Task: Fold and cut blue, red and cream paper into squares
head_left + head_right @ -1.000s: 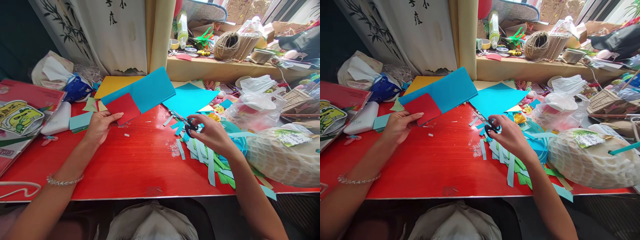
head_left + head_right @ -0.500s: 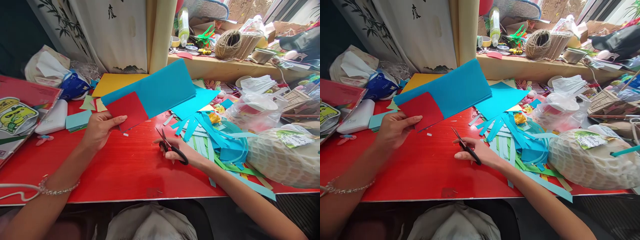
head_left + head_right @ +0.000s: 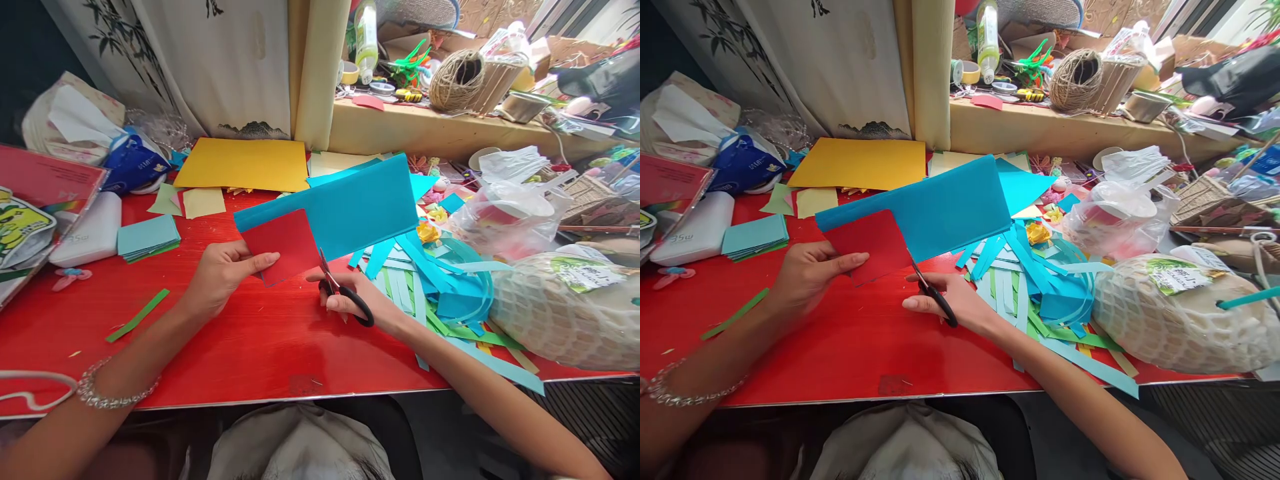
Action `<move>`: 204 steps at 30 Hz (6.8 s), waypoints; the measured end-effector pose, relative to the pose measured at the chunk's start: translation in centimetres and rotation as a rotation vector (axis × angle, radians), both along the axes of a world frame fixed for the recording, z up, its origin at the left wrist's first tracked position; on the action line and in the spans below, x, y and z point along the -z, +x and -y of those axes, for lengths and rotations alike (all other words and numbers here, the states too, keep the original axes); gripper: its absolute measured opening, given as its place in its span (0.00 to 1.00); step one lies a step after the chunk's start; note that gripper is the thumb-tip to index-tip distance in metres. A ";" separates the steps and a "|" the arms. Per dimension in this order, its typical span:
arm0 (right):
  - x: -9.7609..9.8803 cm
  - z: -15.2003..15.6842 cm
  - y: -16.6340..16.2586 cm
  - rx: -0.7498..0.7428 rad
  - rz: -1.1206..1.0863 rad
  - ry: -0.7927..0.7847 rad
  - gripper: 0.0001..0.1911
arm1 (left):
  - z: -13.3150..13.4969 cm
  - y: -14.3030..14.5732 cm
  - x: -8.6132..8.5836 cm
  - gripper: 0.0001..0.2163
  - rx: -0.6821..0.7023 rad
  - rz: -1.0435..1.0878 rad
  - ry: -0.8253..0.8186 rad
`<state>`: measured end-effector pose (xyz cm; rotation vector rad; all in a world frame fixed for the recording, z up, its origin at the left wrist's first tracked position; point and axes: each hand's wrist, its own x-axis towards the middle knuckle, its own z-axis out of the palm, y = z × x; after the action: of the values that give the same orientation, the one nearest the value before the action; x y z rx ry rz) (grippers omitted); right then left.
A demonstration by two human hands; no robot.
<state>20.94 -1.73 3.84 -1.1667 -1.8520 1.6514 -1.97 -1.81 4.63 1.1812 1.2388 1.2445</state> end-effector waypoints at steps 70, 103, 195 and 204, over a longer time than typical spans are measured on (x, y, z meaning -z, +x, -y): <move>0.4 1.7 -1.6 0.131 -0.069 0.082 0.22 | -0.2 -0.4 -0.1 0.05 0.025 -0.007 -0.067; 0.7 1.3 -1.5 0.195 -0.063 0.063 0.15 | -0.2 -0.1 0.0 0.05 0.073 -0.028 -0.168; 0.9 0.7 -1.4 0.233 -0.047 -0.036 0.12 | -0.3 1.0 0.8 0.06 0.175 0.027 -0.349; 1.1 0.7 -1.3 0.259 -0.043 -0.027 0.14 | -0.1 1.2 0.8 0.06 0.192 0.063 -0.379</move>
<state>19.59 -2.47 2.79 -1.3098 -1.5809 1.5471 -0.78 -1.68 3.84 0.9500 1.2179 0.8530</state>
